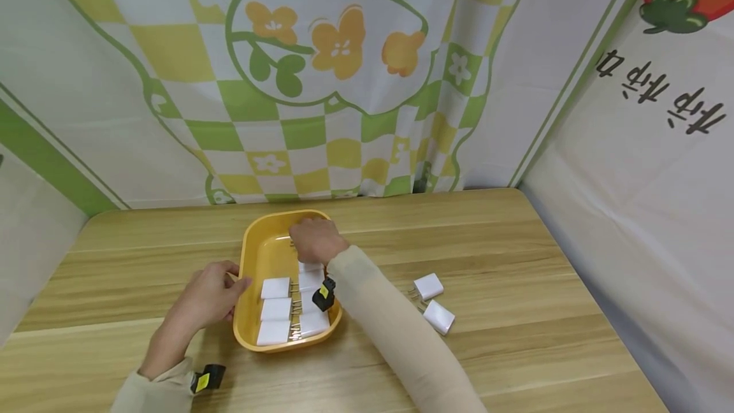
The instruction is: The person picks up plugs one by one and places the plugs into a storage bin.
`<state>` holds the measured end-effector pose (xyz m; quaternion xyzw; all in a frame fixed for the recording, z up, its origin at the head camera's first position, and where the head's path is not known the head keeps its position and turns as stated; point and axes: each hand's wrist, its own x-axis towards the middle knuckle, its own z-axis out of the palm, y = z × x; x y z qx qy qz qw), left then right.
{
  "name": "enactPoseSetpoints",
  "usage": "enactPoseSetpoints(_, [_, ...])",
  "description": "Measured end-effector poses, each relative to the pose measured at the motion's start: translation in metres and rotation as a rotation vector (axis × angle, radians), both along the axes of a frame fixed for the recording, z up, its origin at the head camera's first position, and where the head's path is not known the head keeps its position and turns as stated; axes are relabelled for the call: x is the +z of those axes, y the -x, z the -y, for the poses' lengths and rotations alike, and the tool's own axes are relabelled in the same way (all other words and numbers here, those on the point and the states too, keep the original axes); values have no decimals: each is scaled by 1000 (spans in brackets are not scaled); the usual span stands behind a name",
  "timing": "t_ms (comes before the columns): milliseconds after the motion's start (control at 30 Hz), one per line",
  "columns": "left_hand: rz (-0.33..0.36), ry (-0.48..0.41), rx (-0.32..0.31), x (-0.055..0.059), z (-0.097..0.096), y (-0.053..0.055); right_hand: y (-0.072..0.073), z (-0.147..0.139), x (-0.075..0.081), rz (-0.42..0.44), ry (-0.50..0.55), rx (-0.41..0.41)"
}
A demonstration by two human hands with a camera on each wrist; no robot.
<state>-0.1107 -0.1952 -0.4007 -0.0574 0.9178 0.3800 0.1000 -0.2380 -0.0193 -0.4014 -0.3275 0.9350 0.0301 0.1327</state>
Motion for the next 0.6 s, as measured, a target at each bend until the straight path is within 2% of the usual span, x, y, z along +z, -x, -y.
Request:
enactPoseSetpoints(367, [5,-5,-10,2,0,0,-1,-3,0,53,22,-13])
enactPoseSetpoints(600, [4,-4,-12,1,0,1,-5,-3,4,63,-10,-7])
